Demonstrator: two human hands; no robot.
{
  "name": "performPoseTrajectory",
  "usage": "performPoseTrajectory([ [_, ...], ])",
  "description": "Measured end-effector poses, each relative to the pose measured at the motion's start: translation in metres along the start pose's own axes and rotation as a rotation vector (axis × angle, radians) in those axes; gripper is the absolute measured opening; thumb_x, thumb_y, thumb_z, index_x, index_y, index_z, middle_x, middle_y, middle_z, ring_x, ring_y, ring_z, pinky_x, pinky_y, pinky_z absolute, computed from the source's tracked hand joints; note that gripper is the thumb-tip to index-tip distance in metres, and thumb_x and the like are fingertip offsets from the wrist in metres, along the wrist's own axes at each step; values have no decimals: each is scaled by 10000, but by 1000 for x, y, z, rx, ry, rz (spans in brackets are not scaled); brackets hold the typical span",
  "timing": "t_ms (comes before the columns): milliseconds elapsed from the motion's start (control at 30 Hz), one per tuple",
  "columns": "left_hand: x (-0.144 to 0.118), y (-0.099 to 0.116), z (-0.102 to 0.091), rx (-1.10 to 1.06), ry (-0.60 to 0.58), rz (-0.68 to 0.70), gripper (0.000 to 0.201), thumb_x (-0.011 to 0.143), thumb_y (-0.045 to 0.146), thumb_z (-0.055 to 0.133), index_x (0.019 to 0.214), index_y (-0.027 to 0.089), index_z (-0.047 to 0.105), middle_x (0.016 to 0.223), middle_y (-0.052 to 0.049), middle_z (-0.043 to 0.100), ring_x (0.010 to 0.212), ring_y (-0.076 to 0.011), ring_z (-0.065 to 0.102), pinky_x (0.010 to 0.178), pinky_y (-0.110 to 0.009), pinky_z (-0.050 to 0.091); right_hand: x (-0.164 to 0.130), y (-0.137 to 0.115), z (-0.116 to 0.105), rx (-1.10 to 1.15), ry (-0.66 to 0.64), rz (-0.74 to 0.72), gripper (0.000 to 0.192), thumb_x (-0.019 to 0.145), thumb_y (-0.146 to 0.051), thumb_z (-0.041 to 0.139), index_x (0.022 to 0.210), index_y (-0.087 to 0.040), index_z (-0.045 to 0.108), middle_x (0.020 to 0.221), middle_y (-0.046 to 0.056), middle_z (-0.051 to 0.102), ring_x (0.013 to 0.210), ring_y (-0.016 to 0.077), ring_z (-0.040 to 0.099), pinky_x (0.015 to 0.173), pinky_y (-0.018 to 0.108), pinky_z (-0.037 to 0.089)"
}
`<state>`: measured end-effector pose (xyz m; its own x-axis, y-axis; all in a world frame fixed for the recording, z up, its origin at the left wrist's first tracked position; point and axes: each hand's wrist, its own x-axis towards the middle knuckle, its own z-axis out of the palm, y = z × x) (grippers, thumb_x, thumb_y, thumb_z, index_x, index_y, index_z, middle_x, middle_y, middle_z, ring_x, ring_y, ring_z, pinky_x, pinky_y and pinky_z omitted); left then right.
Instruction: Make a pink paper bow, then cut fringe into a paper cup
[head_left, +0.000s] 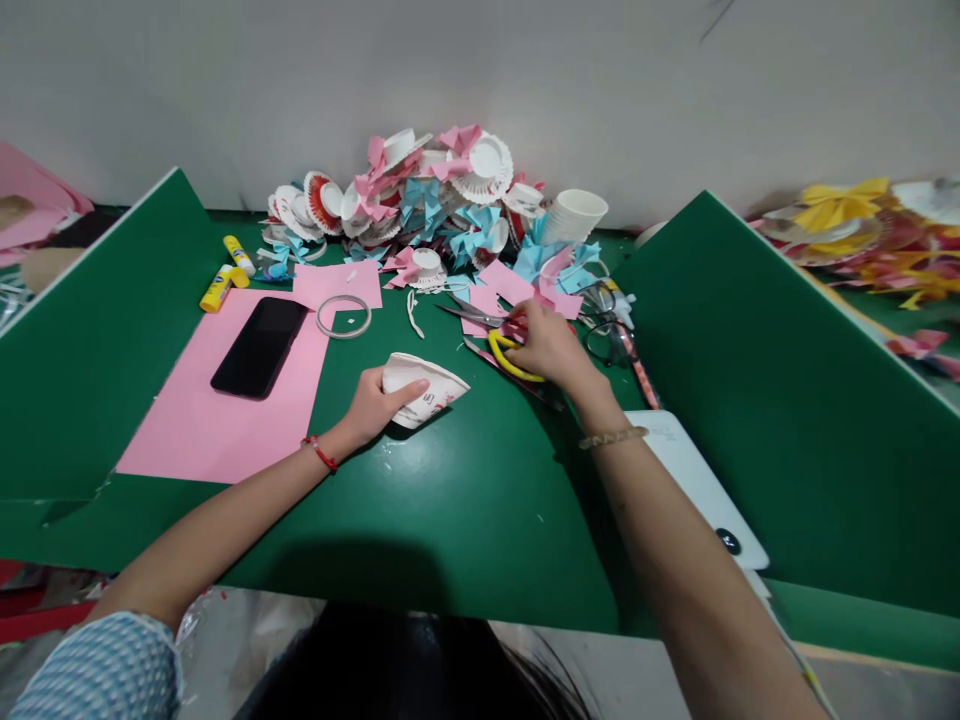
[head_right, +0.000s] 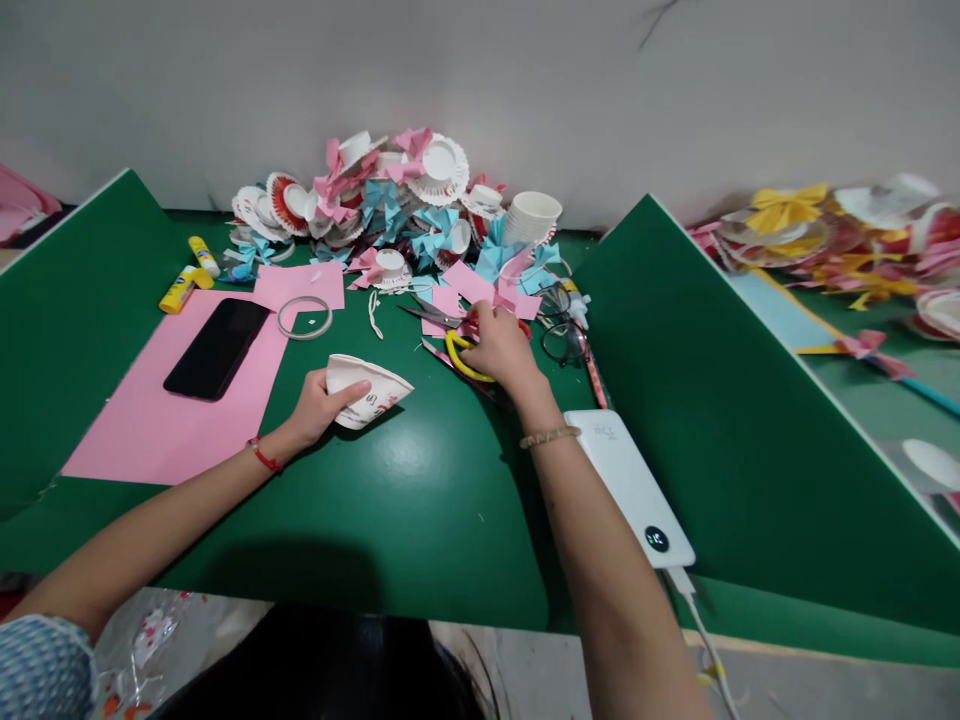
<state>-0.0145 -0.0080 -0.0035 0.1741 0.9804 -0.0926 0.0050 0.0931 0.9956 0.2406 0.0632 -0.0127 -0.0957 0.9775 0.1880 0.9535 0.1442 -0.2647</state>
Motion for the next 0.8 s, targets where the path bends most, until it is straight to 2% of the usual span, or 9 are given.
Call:
performPoseTrajectory([
  [133, 0, 3, 1, -10, 29, -12, 347, 581, 421, 766, 690, 110, 659, 672, -61, 701, 569, -120, 594, 525, -218, 462, 1, -12, -12, 230, 317, 67, 482, 656, -199, 631, 1119, -126, 519, 1021, 177, 618, 942, 314, 585, 800, 436, 470],
  [233, 0, 2, 1, -29, 39, -10, 363, 578, 424, 774, 719, 106, 670, 697, -65, 713, 580, -121, 601, 541, -220, 471, -7, -27, -35, 573, 444, 153, 422, 720, -259, 592, 1125, -198, 493, 856, 77, 607, 694, 209, 559, 637, 366, 468],
  [267, 1, 1, 0, -35, 38, -11, 372, 580, 431, 776, 729, 105, 675, 707, -69, 717, 586, -125, 607, 547, -222, 475, -11, -33, -43, 710, 422, 163, 372, 739, -298, 579, 1094, -216, 505, 773, 39, 577, 599, 174, 515, 569, 339, 444],
  [333, 1, -1, -1, -50, 27, -14, 386, 587, 444, 777, 747, 105, 684, 729, -75, 725, 603, -136, 623, 559, -230, 485, -21, -44, -58, 1049, 195, 123, 271, 778, -400, 520, 988, -229, 540, 657, -6, 509, 464, 119, 416, 457, 293, 373],
  [433, 1, -3, -2, -85, 29, -21, 403, 580, 456, 785, 756, 106, 693, 736, -79, 729, 609, -146, 633, 564, -239, 493, -37, -54, -65, 1346, -94, 98, 321, 757, -527, 548, 860, -224, 572, 571, -50, 423, 378, 65, 278, 357, 238, 254],
  [533, 1, -4, -2, -146, 89, -35, 400, 541, 438, 811, 721, 101, 691, 697, -70, 719, 585, -141, 621, 556, -240, 488, -49, -54, -56, 1307, -267, 133, 349, 718, -567, 620, 726, -225, 553, 506, -60, 444, 327, 51, 262, 307, 215, 216],
  [633, 2, -5, -3, -229, 152, -38, 397, 517, 412, 832, 706, 96, 687, 690, -61, 716, 588, -139, 623, 564, -241, 495, -57, -47, -45, 998, -408, 150, 347, 758, -531, 613, 628, -219, 534, 473, -29, 532, 297, 74, 357, 296, 226, 284],
  [733, 3, -6, -4, -273, 192, -21, 400, 524, 407, 836, 731, 99, 687, 701, -51, 717, 591, -133, 626, 567, -238, 506, -59, -38, -38, 849, -450, 136, 276, 759, -466, 624, 656, -212, 597, 490, -6, 604, 287, 94, 397, 296, 238, 309],
  [800, 3, -6, -3, -292, 196, -13, 399, 534, 406, 837, 747, 102, 690, 710, -46, 719, 594, -131, 631, 569, -238, 516, -56, -33, -34, 693, -389, 125, 238, 767, -419, 620, 660, -208, 635, 478, -4, 604, 306, 115, 435, 327, 248, 329],
])
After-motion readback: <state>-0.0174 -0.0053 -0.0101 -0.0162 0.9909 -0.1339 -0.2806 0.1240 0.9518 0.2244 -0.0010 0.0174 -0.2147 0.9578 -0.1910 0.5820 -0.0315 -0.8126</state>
